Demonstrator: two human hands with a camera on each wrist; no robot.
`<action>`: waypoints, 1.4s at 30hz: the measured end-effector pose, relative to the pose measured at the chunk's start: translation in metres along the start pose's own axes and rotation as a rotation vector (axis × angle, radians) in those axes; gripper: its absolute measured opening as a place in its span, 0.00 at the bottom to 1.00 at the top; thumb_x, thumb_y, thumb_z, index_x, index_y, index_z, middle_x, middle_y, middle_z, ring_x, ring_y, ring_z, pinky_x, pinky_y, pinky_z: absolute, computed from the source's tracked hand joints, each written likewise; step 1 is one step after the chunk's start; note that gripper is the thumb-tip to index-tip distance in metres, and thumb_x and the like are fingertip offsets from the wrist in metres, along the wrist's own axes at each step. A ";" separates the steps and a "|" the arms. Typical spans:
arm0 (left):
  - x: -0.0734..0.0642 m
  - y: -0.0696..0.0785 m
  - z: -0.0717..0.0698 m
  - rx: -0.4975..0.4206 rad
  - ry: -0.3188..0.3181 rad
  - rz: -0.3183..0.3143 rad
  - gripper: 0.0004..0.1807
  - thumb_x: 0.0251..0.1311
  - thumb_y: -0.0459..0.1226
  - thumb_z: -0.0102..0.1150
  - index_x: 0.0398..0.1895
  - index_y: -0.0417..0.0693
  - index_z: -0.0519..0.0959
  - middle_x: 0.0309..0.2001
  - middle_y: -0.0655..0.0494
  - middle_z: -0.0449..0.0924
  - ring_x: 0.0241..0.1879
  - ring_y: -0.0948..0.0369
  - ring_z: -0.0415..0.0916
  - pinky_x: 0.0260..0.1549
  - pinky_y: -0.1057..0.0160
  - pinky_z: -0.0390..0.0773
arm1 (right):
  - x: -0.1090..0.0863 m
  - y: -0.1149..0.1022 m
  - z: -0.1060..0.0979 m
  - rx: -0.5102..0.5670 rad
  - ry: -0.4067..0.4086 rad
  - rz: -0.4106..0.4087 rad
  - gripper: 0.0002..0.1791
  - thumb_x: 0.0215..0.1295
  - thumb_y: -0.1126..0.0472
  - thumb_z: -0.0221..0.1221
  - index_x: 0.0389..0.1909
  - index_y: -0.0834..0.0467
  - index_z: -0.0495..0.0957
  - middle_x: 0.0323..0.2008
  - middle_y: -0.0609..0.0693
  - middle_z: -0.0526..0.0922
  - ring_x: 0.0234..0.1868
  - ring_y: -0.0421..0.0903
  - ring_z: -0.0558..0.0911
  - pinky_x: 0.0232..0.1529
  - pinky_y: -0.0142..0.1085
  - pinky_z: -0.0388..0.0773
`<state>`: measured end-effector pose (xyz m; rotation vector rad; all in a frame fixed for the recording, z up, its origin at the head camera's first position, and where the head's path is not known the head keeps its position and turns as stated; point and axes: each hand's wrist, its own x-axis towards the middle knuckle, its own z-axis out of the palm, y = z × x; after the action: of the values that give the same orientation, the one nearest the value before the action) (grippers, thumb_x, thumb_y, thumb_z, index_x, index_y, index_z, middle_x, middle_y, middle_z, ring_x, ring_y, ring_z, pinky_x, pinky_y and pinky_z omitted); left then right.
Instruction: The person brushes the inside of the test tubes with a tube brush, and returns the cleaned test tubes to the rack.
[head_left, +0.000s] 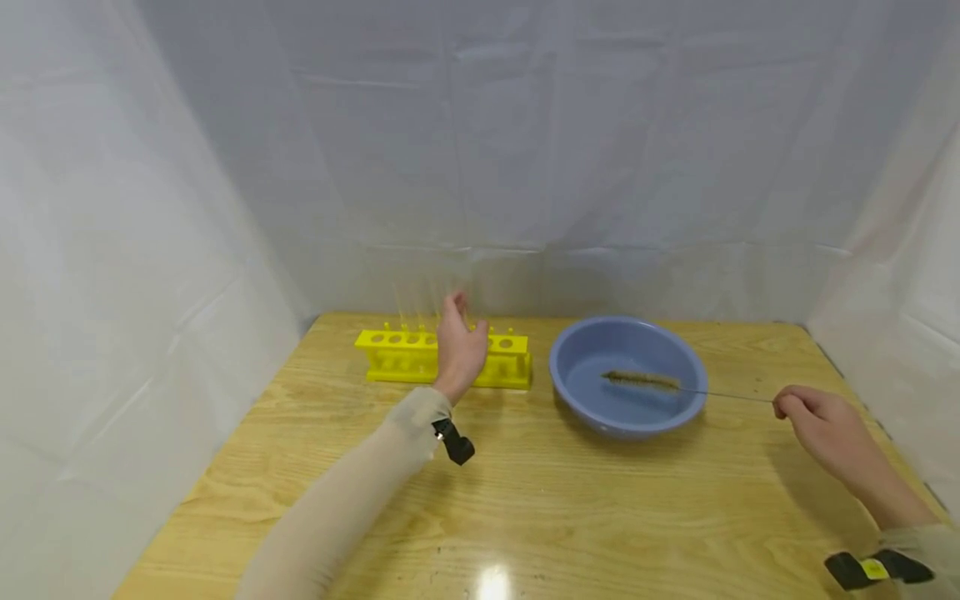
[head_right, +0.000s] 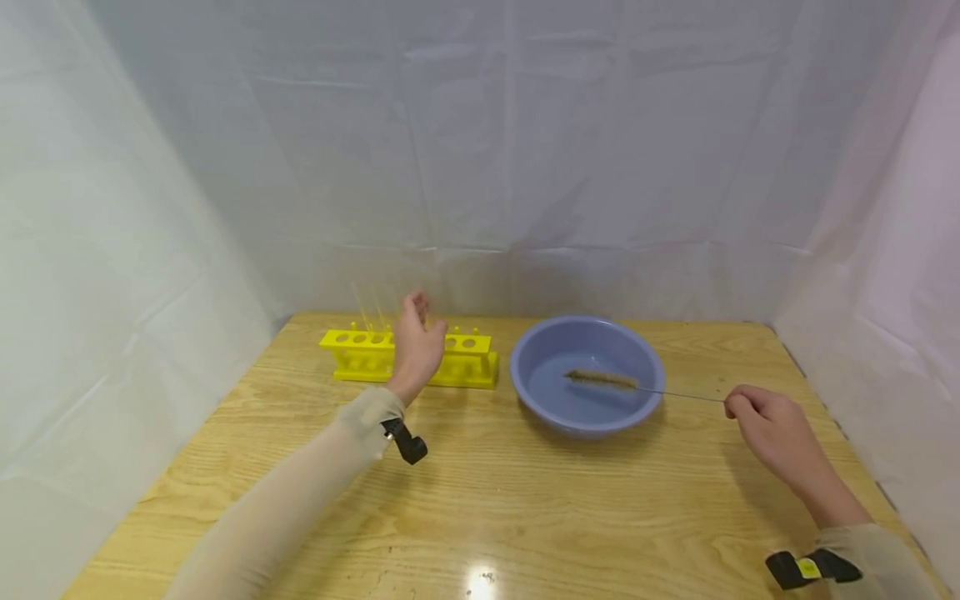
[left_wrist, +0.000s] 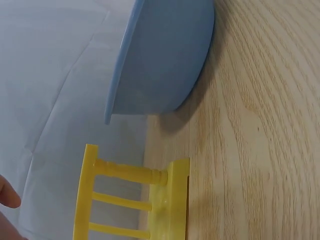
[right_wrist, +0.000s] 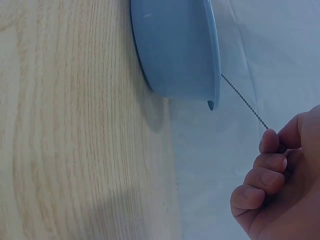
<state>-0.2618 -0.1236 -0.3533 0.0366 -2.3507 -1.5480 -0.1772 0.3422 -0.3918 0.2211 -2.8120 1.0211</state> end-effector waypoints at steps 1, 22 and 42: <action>-0.001 0.000 0.001 0.002 0.001 -0.001 0.33 0.73 0.37 0.50 0.78 0.50 0.52 0.79 0.51 0.54 0.78 0.56 0.53 0.73 0.51 0.60 | 0.000 0.000 0.000 0.003 0.000 -0.001 0.22 0.80 0.55 0.38 0.42 0.63 0.78 0.29 0.55 0.72 0.22 0.42 0.63 0.24 0.36 0.59; -0.017 0.004 0.001 -0.011 -0.002 -0.034 0.46 0.68 0.42 0.53 0.82 0.59 0.40 0.82 0.54 0.43 0.76 0.53 0.56 0.53 0.49 0.76 | 0.002 -0.005 0.003 0.011 -0.015 0.007 0.22 0.81 0.53 0.37 0.42 0.62 0.77 0.26 0.54 0.70 0.21 0.42 0.62 0.23 0.37 0.58; -0.027 0.011 -0.003 0.016 -0.018 -0.050 0.46 0.70 0.43 0.52 0.82 0.59 0.36 0.69 0.42 0.67 0.09 0.60 0.54 0.11 0.65 0.64 | 0.005 -0.011 0.004 0.038 -0.022 -0.012 0.23 0.81 0.53 0.36 0.43 0.62 0.78 0.36 0.60 0.76 0.20 0.44 0.62 0.22 0.38 0.59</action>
<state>-0.2339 -0.1167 -0.3487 0.0856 -2.3936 -1.5588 -0.1804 0.3309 -0.3868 0.2550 -2.8094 1.0773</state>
